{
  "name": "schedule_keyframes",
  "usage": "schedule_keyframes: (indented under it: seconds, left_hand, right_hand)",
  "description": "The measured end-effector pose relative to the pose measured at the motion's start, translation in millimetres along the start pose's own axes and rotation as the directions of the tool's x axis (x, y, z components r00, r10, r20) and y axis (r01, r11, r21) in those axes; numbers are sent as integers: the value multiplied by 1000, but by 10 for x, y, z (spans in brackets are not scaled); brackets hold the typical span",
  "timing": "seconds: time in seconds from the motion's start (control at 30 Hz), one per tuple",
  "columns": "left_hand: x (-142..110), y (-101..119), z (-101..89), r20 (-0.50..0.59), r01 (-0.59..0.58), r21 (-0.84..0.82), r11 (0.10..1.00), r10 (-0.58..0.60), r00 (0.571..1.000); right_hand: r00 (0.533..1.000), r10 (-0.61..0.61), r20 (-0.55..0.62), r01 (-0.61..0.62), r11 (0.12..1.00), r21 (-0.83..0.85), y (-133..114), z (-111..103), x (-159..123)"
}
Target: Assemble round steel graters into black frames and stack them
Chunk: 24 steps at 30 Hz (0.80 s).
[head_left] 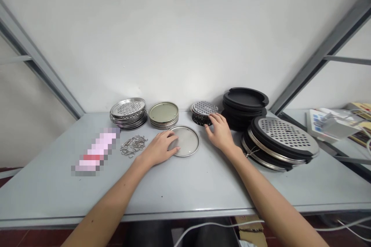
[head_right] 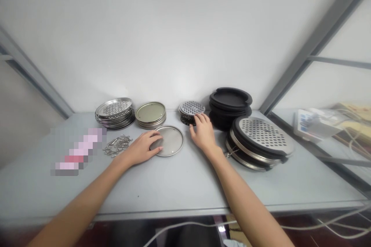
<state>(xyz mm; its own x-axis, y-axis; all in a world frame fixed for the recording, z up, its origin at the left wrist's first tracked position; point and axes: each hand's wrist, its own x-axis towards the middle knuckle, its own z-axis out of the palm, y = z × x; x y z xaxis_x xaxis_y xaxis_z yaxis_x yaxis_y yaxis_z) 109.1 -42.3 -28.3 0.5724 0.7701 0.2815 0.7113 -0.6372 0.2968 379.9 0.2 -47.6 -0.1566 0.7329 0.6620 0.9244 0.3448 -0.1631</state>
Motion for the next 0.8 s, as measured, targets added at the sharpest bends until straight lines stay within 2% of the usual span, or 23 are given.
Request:
schedule_keyframes:
  seconds: [0.53,0.8]
  left_hand:
    - [3,23,-17,16,0,4,1000,0,1000]
    - [2,19,-10,3,-12,5,1000,12,1000]
  right_hand:
    - [1000,7,10,-7,999,38,-5,8,-3]
    - [998,6,60,-8,1000,30,-7,0,-13]
